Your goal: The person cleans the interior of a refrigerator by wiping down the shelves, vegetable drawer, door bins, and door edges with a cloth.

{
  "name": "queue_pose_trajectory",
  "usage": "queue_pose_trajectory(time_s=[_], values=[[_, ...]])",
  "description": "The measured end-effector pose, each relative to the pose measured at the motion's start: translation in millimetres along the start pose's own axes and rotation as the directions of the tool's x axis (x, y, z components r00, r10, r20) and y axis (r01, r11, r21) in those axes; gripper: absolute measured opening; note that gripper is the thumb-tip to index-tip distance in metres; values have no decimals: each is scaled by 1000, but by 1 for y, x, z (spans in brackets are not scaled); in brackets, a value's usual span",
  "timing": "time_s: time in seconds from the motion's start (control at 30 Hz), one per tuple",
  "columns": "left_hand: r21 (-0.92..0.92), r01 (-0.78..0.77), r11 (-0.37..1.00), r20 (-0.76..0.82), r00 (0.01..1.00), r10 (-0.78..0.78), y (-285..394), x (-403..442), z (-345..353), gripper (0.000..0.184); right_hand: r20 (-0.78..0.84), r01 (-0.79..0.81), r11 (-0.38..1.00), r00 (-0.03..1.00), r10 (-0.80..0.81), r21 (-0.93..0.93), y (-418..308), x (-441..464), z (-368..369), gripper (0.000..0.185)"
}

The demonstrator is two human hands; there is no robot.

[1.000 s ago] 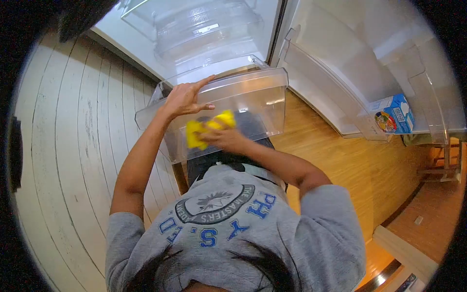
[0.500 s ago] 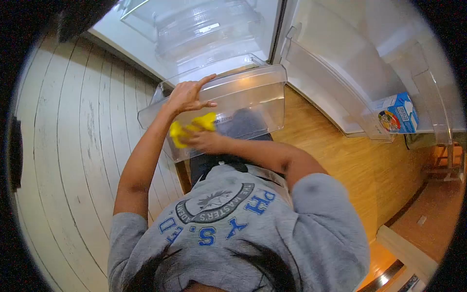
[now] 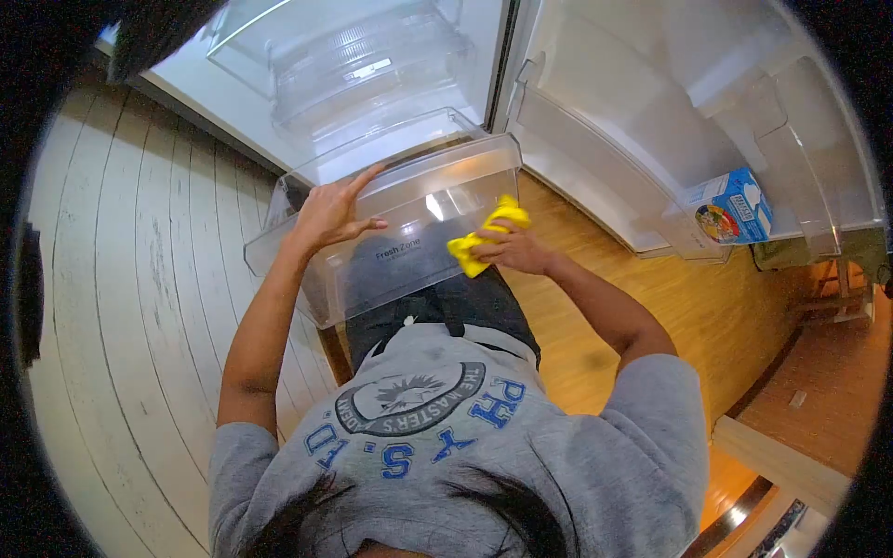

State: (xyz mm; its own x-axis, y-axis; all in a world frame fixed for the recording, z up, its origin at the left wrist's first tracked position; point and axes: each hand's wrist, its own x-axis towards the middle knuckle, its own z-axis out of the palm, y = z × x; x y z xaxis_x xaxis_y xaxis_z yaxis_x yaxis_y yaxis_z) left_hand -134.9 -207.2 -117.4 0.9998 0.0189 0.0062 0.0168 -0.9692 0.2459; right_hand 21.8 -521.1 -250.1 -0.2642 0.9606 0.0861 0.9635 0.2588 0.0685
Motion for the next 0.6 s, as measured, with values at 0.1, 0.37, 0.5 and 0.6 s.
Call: queue_pose_trajectory(time_s=[0.1,0.37,0.5,0.6], values=[[26,9,1000,-56,998,-8,8,-9,-1,82,-88,-160,980,981,171,119,9,-18,-19,33],[177,50,983,-158,987,-22,50,-36,-3,74,-154,-335,781,866,475,527,83,122,-170,22],[176,44,983,-238,971,-1,68,-57,-4,75,818,-613,574,542,-193,542,101,172,-124,23],[179,63,982,-229,973,-20,76,-61,-13,80,821,-601,562,454,-346,569,58,202,-114,24]])
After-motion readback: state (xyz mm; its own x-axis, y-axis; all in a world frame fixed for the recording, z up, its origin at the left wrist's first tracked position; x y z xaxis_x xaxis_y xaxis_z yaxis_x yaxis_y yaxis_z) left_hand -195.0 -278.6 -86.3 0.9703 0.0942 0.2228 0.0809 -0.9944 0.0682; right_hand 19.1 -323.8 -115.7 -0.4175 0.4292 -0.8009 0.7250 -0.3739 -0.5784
